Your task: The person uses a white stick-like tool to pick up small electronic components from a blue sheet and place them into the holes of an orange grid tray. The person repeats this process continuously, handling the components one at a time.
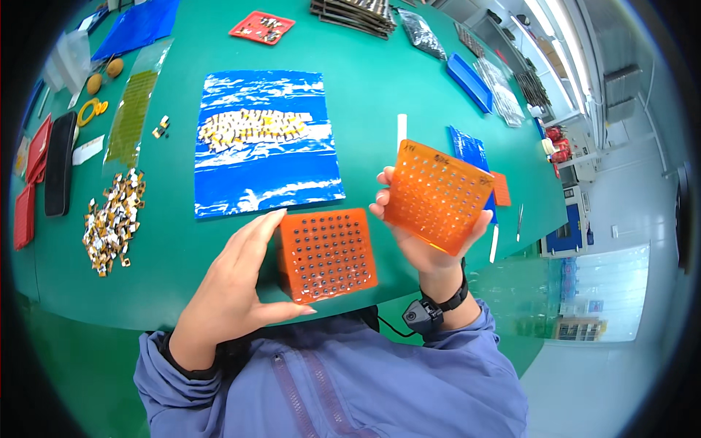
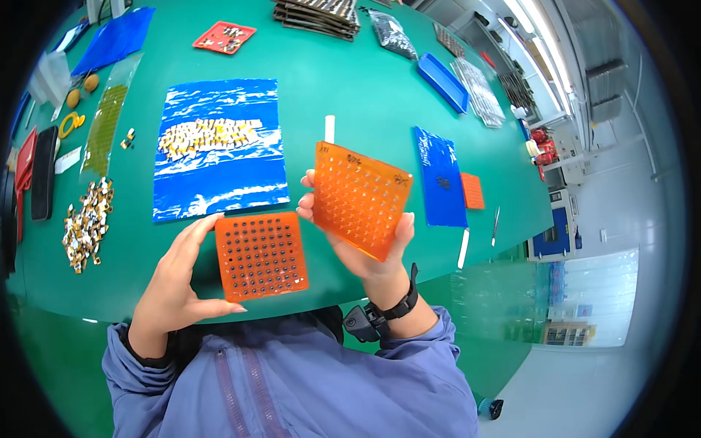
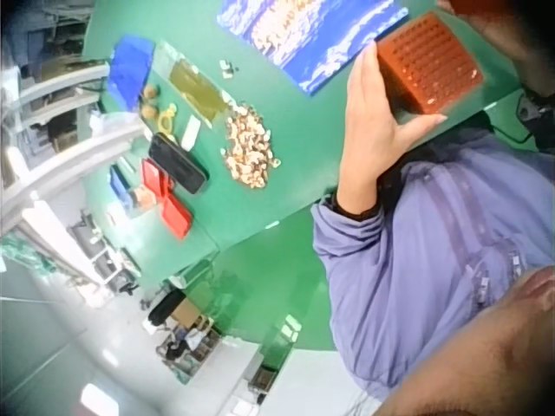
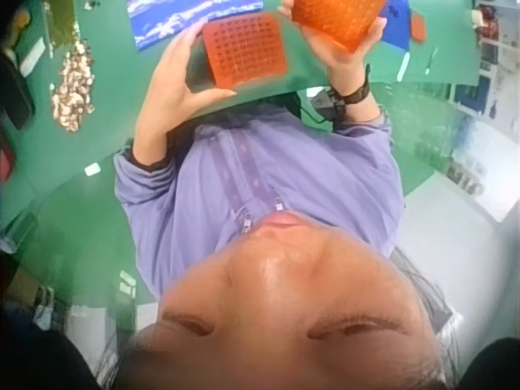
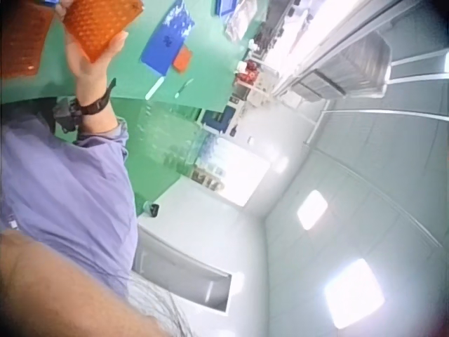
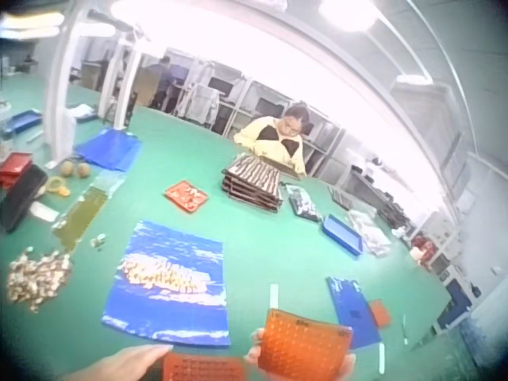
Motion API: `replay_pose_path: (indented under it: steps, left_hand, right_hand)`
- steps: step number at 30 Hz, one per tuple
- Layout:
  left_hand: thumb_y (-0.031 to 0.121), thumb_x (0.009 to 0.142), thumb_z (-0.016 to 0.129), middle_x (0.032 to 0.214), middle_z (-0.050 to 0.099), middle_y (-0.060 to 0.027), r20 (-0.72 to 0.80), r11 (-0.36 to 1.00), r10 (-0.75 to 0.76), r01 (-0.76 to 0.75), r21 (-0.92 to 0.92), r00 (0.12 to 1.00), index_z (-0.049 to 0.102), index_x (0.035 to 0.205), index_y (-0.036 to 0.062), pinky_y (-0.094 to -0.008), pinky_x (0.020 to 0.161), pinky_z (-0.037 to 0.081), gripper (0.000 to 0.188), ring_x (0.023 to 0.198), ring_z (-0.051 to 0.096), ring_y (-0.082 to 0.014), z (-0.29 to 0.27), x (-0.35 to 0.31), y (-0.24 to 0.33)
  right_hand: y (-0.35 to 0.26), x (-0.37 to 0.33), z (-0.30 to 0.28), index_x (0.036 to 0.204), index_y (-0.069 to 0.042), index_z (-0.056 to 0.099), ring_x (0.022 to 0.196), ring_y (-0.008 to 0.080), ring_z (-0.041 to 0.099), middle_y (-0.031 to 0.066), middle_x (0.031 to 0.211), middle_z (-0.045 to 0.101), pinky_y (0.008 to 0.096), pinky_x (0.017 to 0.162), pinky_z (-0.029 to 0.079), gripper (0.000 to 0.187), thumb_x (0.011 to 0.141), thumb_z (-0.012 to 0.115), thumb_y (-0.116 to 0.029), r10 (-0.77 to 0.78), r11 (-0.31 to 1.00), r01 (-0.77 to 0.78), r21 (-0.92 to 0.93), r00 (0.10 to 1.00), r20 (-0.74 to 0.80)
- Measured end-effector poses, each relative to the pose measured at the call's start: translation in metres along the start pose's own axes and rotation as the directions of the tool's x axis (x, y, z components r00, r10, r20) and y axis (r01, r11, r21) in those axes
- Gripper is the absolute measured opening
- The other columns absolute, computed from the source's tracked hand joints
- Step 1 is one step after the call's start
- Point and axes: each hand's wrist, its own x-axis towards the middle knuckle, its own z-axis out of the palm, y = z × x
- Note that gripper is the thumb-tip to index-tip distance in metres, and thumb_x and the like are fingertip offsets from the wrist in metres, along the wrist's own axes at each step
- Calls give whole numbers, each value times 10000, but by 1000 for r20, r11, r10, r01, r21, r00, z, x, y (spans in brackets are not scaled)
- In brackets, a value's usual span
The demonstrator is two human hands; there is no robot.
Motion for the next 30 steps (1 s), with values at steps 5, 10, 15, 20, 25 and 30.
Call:
replay_pose_path:
  steps: [5,10,15,20,25,30]
  left_hand:
    - [300,546,802,1212,414,-214,12,1000,2,-2,24,1000,309,1254,-34,-396,928,364,925,1127,415,-352,0,1,2]
    - [312,551,799,1210,415,-215,-5,999,31,-31,9,1000,313,1254,-34,-392,929,362,921,1125,416,-350,0,-1,1]
    - [375,591,764,1223,402,-221,7,998,28,-28,54,1000,301,1261,-36,-389,946,346,912,1139,400,-349,-2,-2,3]
    - [395,604,753,1251,378,-216,30,998,17,-19,64,999,282,1267,-43,-390,959,335,924,1160,379,-347,-1,-4,1]
    - [338,558,795,1243,397,-182,1,999,-19,19,49,1000,305,1271,-2,-382,889,407,930,1127,422,-317,1,-5,5]
    - [354,563,790,1264,381,-180,-10,997,13,-12,76,1000,293,1278,-1,-391,914,384,940,1140,407,-323,1,-6,7]
  right_hand:
    - [-2,-8,-3,1317,-8,231,1080,281,463,205,1281,331,413,946,346,1005,657,487,-722,10,1000,-10,3,999,-46]
    - [-4,-13,-2,1313,2,235,1073,283,476,183,1266,370,419,949,348,995,660,522,-692,-22,993,12,-119,996,-85]
    - [0,-31,-16,1282,8,286,1033,287,510,138,1219,434,417,916,386,969,622,648,-601,-185,957,123,-264,957,-224]
    - [-1,-59,-21,1272,21,296,1060,279,495,100,1111,472,381,917,397,1027,534,758,-523,-311,870,122,-479,888,-338]
    - [4,-86,-23,1267,26,301,1106,236,451,99,1114,461,312,886,403,994,529,779,-436,-307,802,39,-596,883,-355]
    - [7,-99,-31,1280,26,292,1094,227,445,111,1163,411,315,890,381,973,543,768,-393,-327,702,21,-712,897,-296]
